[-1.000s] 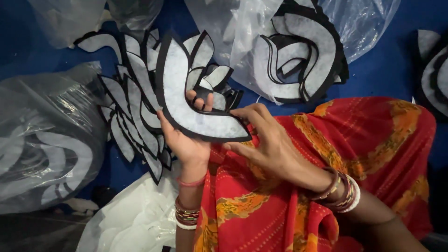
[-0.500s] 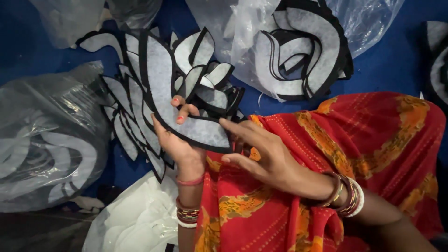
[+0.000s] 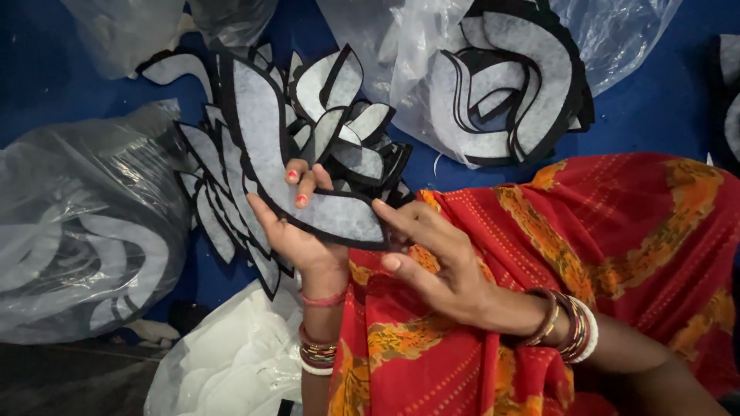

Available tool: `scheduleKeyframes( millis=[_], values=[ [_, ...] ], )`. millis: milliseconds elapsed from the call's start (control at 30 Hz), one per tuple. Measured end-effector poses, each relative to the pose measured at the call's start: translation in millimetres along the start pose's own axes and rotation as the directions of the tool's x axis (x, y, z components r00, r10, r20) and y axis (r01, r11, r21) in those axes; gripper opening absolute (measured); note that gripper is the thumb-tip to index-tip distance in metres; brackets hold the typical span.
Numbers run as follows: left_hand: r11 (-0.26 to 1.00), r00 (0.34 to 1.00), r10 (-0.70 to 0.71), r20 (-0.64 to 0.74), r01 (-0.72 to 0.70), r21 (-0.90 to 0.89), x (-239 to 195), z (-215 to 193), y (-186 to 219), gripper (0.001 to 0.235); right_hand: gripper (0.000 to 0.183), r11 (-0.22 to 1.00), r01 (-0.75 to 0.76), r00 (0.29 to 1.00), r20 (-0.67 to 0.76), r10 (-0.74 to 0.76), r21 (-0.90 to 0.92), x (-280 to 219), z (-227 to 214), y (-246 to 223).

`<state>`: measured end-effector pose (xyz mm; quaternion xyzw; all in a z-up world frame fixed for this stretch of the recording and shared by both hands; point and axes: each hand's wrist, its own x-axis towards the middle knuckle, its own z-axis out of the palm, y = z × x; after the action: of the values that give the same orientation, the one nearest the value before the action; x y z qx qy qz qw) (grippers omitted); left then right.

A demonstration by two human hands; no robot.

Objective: The recorder is inspecting and sorting curved shoe components.

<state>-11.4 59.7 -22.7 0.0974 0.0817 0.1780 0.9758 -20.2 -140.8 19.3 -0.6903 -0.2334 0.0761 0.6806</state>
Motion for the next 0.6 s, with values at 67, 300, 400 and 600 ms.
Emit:
scheduleKeyframes(
  millis=[67, 300, 400, 600],
  values=[
    [0.999, 1.0, -0.006, 0.022, 0.005, 0.053, -1, -4, 1, 0.049, 0.049, 0.994, -0.076, 0.997, 0.008, 0.076, 0.078, -1, -2, 5],
    [0.888, 0.987, -0.149, 0.056, 0.109, 0.446, -13, 4, -7, 0.066, 0.042, 0.984, -0.175, 0.977, -0.118, 0.179, 0.045, 23, -32, 17],
    [0.777, 0.922, -0.385, -0.046, 0.351, 0.522, -24, -3, -16, 0.073, 0.04, 0.967, -0.164, 0.954, -0.217, 0.206, 0.197, 32, -51, 17],
    [0.698, 0.807, -0.589, -0.043, 0.536, 0.474, -32, -17, -22, 0.086, 0.018, 0.955, -0.052, 0.918, -0.362, 0.161, 0.293, 33, -67, 34]
  ],
)
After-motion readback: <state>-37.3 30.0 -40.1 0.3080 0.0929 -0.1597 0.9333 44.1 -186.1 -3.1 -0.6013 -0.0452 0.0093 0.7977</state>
